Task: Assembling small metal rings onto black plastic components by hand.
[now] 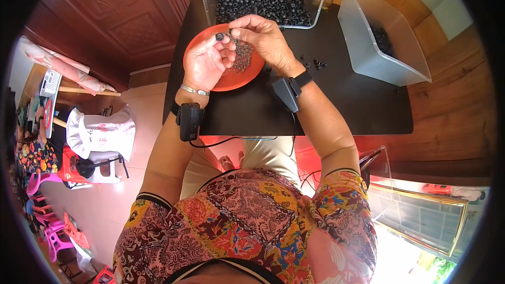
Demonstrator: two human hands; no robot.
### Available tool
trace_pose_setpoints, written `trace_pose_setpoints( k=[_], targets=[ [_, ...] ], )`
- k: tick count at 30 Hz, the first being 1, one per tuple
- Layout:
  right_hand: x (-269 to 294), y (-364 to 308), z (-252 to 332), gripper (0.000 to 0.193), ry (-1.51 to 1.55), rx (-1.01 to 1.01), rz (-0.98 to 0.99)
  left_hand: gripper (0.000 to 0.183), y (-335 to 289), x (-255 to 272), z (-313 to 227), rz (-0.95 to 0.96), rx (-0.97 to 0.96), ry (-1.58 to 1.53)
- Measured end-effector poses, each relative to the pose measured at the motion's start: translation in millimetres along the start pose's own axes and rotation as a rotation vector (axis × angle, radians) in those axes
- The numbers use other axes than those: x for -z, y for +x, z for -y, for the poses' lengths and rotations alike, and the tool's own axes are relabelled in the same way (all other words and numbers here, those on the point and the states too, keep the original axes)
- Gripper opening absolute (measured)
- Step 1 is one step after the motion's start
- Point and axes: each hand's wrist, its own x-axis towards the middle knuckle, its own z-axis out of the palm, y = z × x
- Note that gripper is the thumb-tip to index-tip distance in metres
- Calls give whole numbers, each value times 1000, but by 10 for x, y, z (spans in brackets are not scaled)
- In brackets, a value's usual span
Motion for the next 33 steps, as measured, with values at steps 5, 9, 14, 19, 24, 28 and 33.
trace_pose_setpoints(
  k=[5,9,14,19,24,28,33],
  targets=[
    [-49,-30,-15,17,32,5,94,29,-11,15,-11,17,-38,-27],
    [-45,-15,-119,18,-3,29,88,30,13,61,-8,15,-40,6],
    [-7,-14,-142,17,-74,74,114,31,14,37,6,-62,-46,-7],
    [-1,-18,-111,16,-93,96,120,30,15,38,6,-30,-26,2],
    [-79,-67,-3,17,36,85,69,28,3,16,11,10,-3,31],
    [-88,-58,-31,18,119,57,70,29,10,15,13,17,5,44],
    [-45,-47,-72,18,184,55,78,28,5,-44,4,42,0,58]
  ],
)
